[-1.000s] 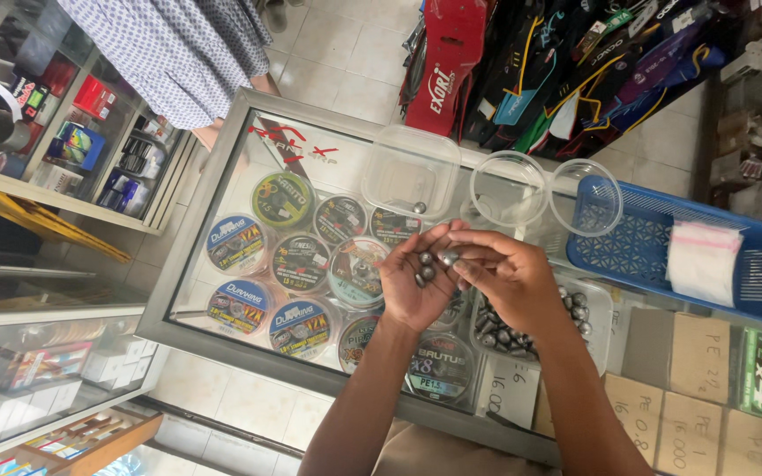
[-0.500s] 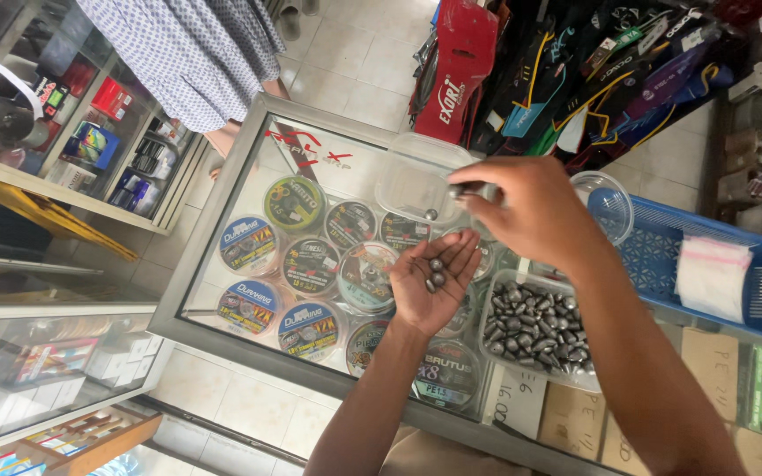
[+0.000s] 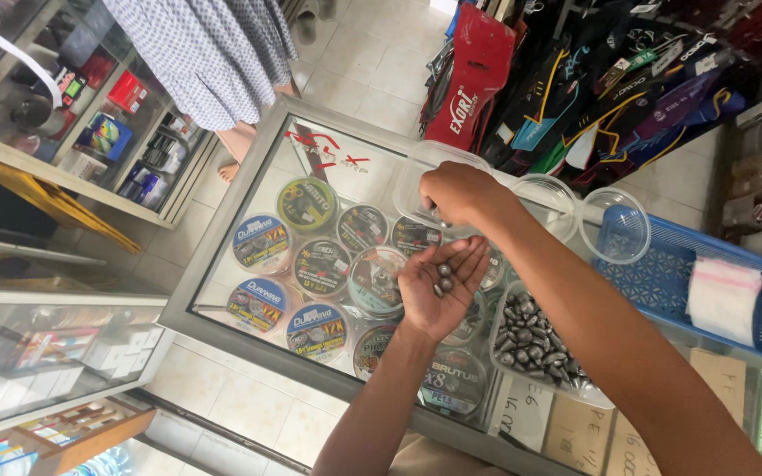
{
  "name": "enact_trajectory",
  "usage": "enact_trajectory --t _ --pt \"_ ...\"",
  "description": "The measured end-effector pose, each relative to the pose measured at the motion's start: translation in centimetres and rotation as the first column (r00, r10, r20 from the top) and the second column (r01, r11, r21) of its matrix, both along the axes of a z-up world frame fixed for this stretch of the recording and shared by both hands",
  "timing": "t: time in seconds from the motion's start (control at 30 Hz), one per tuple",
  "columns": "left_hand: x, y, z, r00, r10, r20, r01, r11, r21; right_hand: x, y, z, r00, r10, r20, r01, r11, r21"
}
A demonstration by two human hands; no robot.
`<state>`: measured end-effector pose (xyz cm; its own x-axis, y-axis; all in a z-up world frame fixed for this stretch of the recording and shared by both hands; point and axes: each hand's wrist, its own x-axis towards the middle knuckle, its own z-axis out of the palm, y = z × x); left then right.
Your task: The person sorts small, silver, bullet-shaped fishing weights from a large plastic container into two smaller clear plastic containers. They scoop the weights into their hand and transfer them one by one into the smaller containers, which are placed on a glass display counter.
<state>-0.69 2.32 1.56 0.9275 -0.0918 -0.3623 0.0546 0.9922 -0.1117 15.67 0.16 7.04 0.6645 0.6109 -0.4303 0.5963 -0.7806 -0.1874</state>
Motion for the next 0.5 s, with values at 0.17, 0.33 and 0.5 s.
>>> enact_trajectory --t 0.17,0.33,0.5 --pt "0.3 0.1 -0.6 0.999 -0.033 -0.02 0.033 0.999 0.009 -1.3 0.3 0.6 0.998 0.038 -0.041 -0.041 0.998 -0.057" --pt "0.2 0.1 -0.4 0.999 -0.045 0.004 0.045 0.999 0.001 -1.5 -0.2 1.3 0.997 0.064 -0.036 -0.065 0.998 -0.015" --pt "0.2 0.2 -0.5 0.998 -0.056 0.003 0.056 0.998 -0.019 -4.9 -1.9 8.1 1.0 0.016 -0.013 -0.014 0.985 0.174"
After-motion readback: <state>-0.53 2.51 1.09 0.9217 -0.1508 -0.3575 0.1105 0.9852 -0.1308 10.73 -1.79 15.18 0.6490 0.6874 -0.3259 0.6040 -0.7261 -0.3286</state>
